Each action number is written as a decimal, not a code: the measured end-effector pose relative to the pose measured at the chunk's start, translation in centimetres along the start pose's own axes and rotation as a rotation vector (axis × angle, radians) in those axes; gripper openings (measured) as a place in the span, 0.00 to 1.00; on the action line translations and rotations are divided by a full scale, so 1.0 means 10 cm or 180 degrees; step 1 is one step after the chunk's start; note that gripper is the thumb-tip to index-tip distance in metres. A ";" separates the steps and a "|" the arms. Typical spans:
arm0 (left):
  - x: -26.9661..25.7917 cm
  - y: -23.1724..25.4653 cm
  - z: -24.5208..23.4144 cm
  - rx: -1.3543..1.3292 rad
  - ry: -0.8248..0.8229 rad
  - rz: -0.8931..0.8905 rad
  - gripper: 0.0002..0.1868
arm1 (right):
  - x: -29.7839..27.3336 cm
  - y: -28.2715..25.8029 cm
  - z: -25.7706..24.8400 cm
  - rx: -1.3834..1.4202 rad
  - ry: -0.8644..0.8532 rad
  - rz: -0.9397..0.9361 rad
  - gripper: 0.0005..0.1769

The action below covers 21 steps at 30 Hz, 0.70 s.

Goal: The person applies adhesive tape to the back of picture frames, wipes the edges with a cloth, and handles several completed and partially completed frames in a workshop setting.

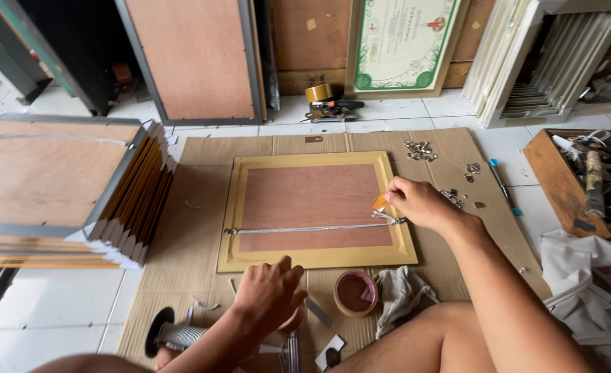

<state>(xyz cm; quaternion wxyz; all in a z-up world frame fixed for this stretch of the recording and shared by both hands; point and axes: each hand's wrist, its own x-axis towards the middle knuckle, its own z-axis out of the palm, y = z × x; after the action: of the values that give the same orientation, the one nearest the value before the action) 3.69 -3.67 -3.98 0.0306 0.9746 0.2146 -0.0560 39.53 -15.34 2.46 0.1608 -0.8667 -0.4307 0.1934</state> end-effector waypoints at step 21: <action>2.84 0.83 0.64 -0.1233 0.0559 0.0039 0.08 | 0.73 0.88 0.34 0.0964 0.0007 -0.0242 0.21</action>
<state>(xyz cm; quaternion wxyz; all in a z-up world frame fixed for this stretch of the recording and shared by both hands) 32.16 0.05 -13.52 0.1989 0.9530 0.2173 0.0717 47.99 -14.18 -5.87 0.2973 -0.8159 -0.4289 0.2490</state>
